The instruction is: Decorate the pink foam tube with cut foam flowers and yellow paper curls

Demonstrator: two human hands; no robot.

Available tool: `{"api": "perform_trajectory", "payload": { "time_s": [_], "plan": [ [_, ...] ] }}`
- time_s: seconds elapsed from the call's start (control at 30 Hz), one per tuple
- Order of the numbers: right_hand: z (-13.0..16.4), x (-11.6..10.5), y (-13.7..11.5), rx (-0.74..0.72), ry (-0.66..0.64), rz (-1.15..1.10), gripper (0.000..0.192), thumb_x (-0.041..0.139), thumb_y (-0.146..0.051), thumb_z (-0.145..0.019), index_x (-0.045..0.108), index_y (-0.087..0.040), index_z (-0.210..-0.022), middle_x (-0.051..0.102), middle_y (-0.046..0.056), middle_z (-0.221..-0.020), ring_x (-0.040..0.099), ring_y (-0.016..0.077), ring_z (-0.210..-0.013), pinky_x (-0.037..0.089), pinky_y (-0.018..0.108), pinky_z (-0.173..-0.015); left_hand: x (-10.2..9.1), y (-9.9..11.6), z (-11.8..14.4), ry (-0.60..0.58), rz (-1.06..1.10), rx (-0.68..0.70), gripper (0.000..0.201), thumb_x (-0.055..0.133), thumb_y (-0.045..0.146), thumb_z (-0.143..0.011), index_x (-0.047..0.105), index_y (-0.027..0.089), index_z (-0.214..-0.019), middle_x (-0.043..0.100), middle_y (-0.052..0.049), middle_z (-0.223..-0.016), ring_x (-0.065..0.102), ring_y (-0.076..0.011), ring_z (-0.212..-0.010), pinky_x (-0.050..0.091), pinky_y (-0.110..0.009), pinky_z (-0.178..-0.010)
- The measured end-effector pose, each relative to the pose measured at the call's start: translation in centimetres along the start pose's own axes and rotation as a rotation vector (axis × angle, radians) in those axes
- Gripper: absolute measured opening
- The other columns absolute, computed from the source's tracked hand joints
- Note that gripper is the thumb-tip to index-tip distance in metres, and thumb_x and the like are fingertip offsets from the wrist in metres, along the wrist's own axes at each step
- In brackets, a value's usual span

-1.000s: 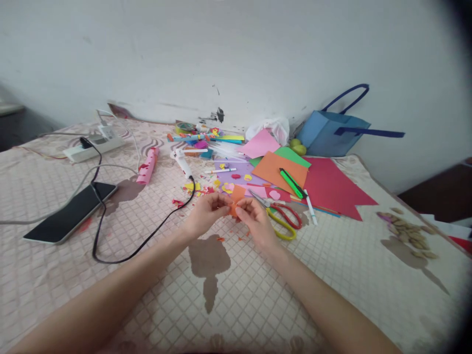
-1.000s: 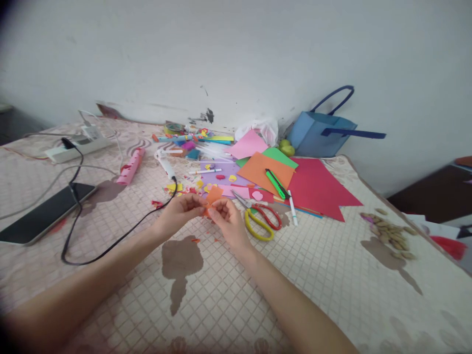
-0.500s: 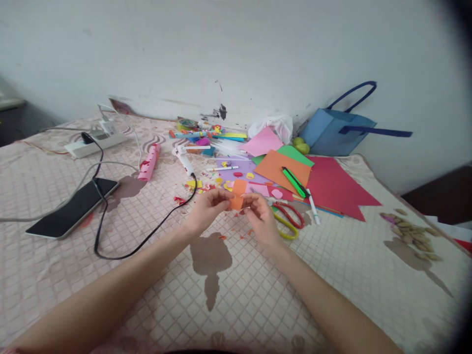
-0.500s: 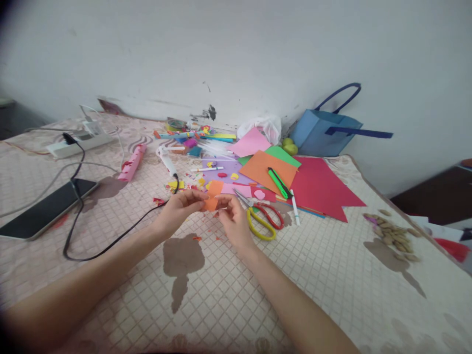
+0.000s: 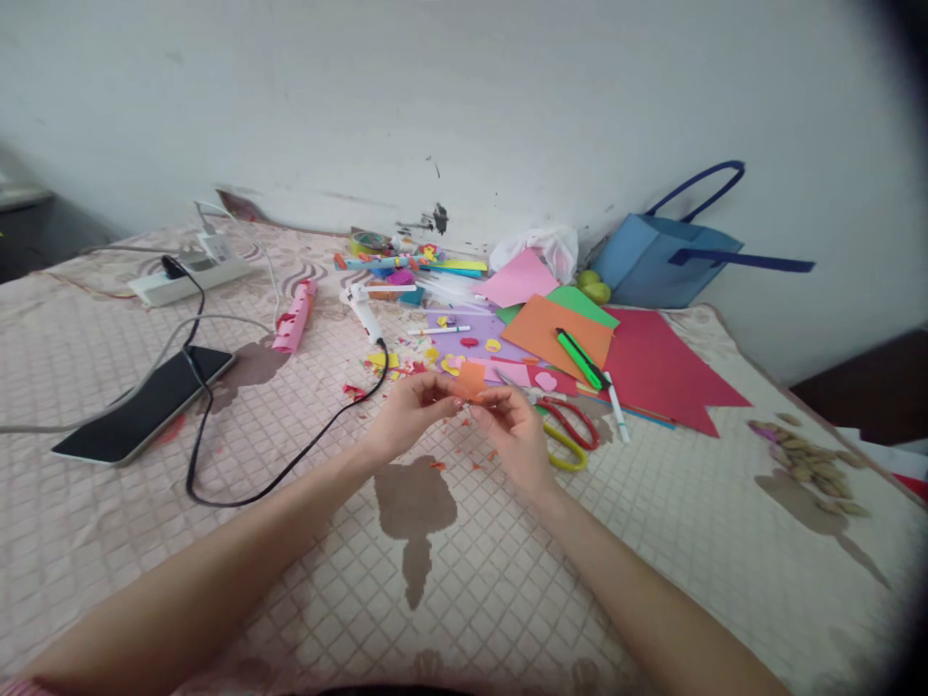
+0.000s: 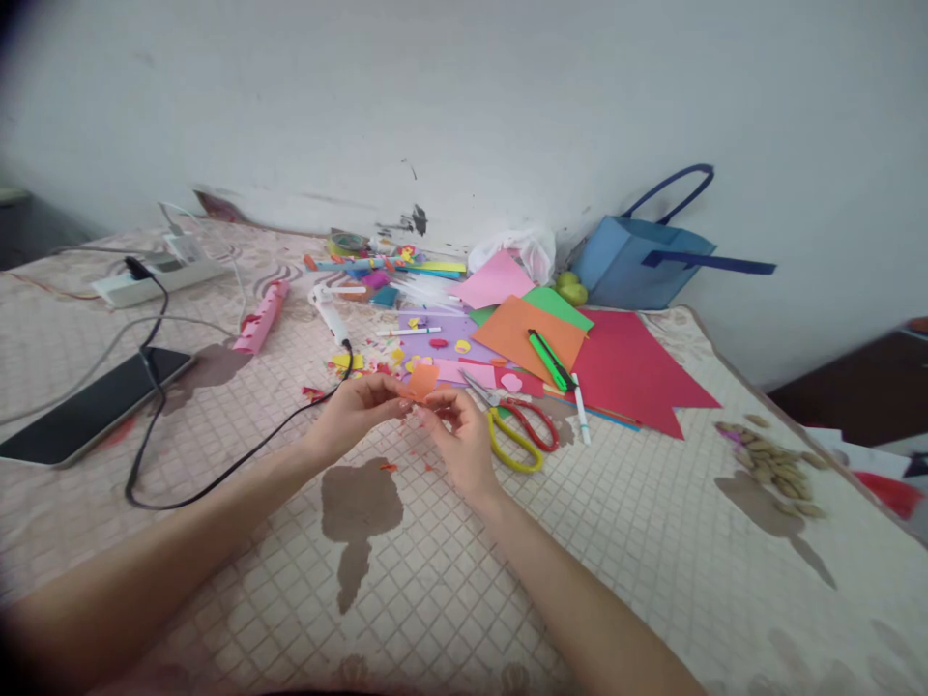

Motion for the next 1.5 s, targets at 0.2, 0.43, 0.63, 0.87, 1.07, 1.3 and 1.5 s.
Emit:
{"api": "perform_trajectory", "payload": {
  "time_s": [0.2,0.43,0.63,0.87,1.07,1.3,1.5],
  "plan": [
    [0.2,-0.1,1.3,0.101,0.037,-0.067,0.008,0.062,-0.028,-0.077,0.057,-0.021,-0.077,0.057,-0.002,-0.073,0.054,0.0134,-0.069,0.044,0.028,-0.067,0.2,-0.1,0.2,0.023,-0.003,-0.033,0.019,0.068,0.028,-0.071,0.061,0.012,-0.077,0.062,-0.002,-0.072,0.056,-0.0102,-0.064,0.044,-0.023,-0.061],
    [0.5,0.7,2.1,0.208,0.038,-0.222,0.011,0.065,-0.028,-0.073,0.055,-0.022,-0.071,0.055,-0.003,-0.069,0.053,0.0134,-0.066,0.045,0.029,-0.066,0.1,-0.5,0.5,0.089,0.046,-0.128,0.018,0.070,0.027,-0.068,0.061,0.012,-0.071,0.061,-0.001,-0.067,0.056,-0.0099,-0.061,0.046,-0.023,-0.062],
    [0.7,1.0,2.1,0.238,0.031,-0.269,0.011,0.065,-0.025,-0.073,0.055,-0.021,-0.069,0.053,-0.004,-0.067,0.052,0.0119,-0.066,0.042,0.027,-0.065,-0.1,-0.6,0.7,0.126,0.006,-0.148,0.016,0.069,0.026,-0.069,0.060,0.012,-0.069,0.060,0.000,-0.065,0.055,-0.0094,-0.059,0.045,-0.023,-0.059],
    [0.7,0.6,2.4,0.249,0.062,-0.234,0.014,0.065,-0.031,-0.074,0.056,-0.021,-0.071,0.056,-0.003,-0.070,0.052,0.0130,-0.067,0.042,0.028,-0.066,0.1,-0.7,0.9,0.122,-0.024,-0.176,0.015,0.068,0.023,-0.069,0.058,0.012,-0.072,0.060,0.000,-0.066,0.055,-0.0090,-0.059,0.045,-0.022,-0.058],
    [0.6,0.6,2.5,0.237,0.043,-0.185,0.014,0.064,-0.030,-0.074,0.055,-0.021,-0.069,0.056,-0.002,-0.068,0.053,0.0141,-0.067,0.043,0.030,-0.067,0.2,-0.6,1.1,0.132,-0.039,-0.183,0.016,0.067,0.026,-0.071,0.059,0.012,-0.071,0.060,-0.001,-0.066,0.056,-0.0100,-0.061,0.046,-0.023,-0.061],
    [0.7,0.6,2.5,0.239,0.045,-0.148,0.015,0.064,-0.031,-0.073,0.055,-0.021,-0.069,0.056,-0.002,-0.068,0.053,0.0140,-0.067,0.044,0.029,-0.065,0.0,-0.5,1.0,0.147,-0.057,-0.156,0.017,0.068,0.026,-0.071,0.058,0.012,-0.068,0.060,-0.001,-0.062,0.055,-0.0093,-0.057,0.044,-0.022,-0.056],
    [0.7,0.6,2.8,0.244,0.065,-0.229,0.014,0.066,-0.026,-0.071,0.054,-0.022,-0.077,0.057,-0.003,-0.073,0.055,0.0122,-0.068,0.045,0.028,-0.066,0.0,-0.8,0.9,0.151,-0.039,-0.175,0.016,0.068,0.023,-0.071,0.055,0.012,-0.070,0.059,0.000,-0.063,0.056,-0.0091,-0.058,0.045,-0.022,-0.058]
  ]
}}
Point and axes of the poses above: each hand's wrist, its own z-axis away from the middle knuckle, its own x-axis out of the palm, y = z × x, the point moved 8 cm from there along -z, towards the middle knuckle
